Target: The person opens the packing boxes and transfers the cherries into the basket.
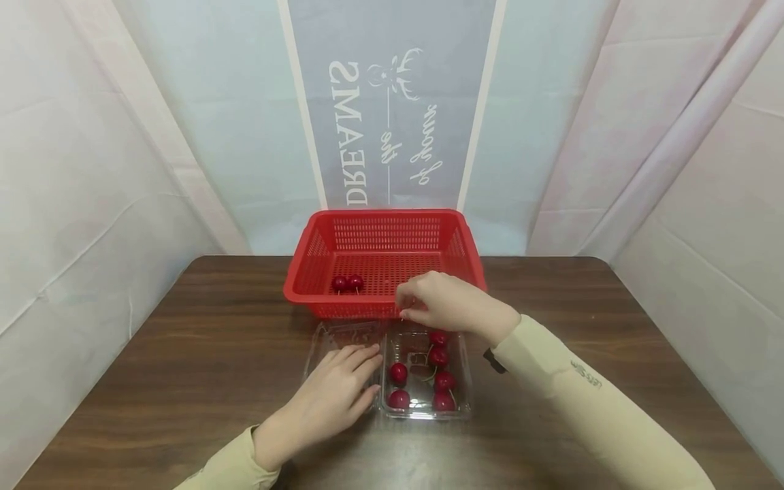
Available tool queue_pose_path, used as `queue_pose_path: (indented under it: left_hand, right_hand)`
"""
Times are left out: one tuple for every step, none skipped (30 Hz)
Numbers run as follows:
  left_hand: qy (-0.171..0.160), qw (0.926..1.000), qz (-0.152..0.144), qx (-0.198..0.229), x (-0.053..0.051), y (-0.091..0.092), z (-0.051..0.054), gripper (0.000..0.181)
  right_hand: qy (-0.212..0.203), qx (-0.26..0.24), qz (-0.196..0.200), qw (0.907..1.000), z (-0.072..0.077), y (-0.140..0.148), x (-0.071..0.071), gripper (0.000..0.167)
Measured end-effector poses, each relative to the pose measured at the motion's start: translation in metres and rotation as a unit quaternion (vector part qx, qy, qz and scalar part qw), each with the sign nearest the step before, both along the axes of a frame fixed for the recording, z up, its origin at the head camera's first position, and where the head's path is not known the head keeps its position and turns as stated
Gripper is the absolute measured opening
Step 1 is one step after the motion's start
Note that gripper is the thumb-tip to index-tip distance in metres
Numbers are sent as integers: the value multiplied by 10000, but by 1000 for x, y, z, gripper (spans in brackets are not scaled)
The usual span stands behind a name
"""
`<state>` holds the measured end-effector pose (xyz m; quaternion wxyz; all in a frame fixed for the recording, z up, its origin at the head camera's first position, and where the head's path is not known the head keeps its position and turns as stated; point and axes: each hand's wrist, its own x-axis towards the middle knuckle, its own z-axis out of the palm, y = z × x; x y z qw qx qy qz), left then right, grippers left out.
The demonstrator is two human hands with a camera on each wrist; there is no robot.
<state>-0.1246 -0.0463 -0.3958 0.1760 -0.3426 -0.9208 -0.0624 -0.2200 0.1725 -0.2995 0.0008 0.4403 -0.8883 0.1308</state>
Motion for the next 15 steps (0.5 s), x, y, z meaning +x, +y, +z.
queue_pose_path:
  left_hand:
    - [-1,10000,-5,-2,0,0,0,38]
    - [-7,10000,-10,1,0,0,0,38]
    - [-8,10000,-12,3,0,0,0,38]
    - [-5,10000,-12,3,0,0,0,38]
    - [-1,10000,-8,4,0,0,0,38]
    - [7,10000,-6,-1,-1,0,0,38]
    - [14,10000,-3,-7,-1,0,0,38]
    - [19,10000,0,-13,-1,0,0,38]
    - [27,10000,2,-18,-1,0,0,38]
    - [35,10000,4,-22,-1,0,0,39]
    - [40,10000,3,-21,-1,0,0,39]
    - [48,10000,1,-18,-1,-1,0,39]
    - [57,10000,-1,-11,-1,0,0,38]
    - [63,10000,-6,1,0,0,0,38]
    - [70,10000,-10,13,0,0,0,38]
  right_hand:
    - [28,8,18,10000,-1,0,2,12]
    - [40,18,25,10000,-2,0,4,12]
    - [40,21,43,10000,-4,1,6,12]
    - [43,28,70,10000,-5,1,8,12]
    - [47,44,94,9999,-7,1,9,12]
    - [49,56,124,9999,-9,1,11,11]
    - [50,67,149,9999,-11,1,12,11]
    - [21,69,168,9998,-13,1,13,11]
    - [3,62,195,9998,-15,1,15,11]
    - [-12,55,220,9997,-17,1,16,11]
    - [-17,60,235,9997,-19,1,17,11]
    - [-22,60,249,9997,-20,0,18,11]
    - [-14,63,266,9996,-22,0,19,10]
    - [-14,59,283,9996,-24,0,19,10]
    - [-7,61,300,9995,-26,0,20,10]
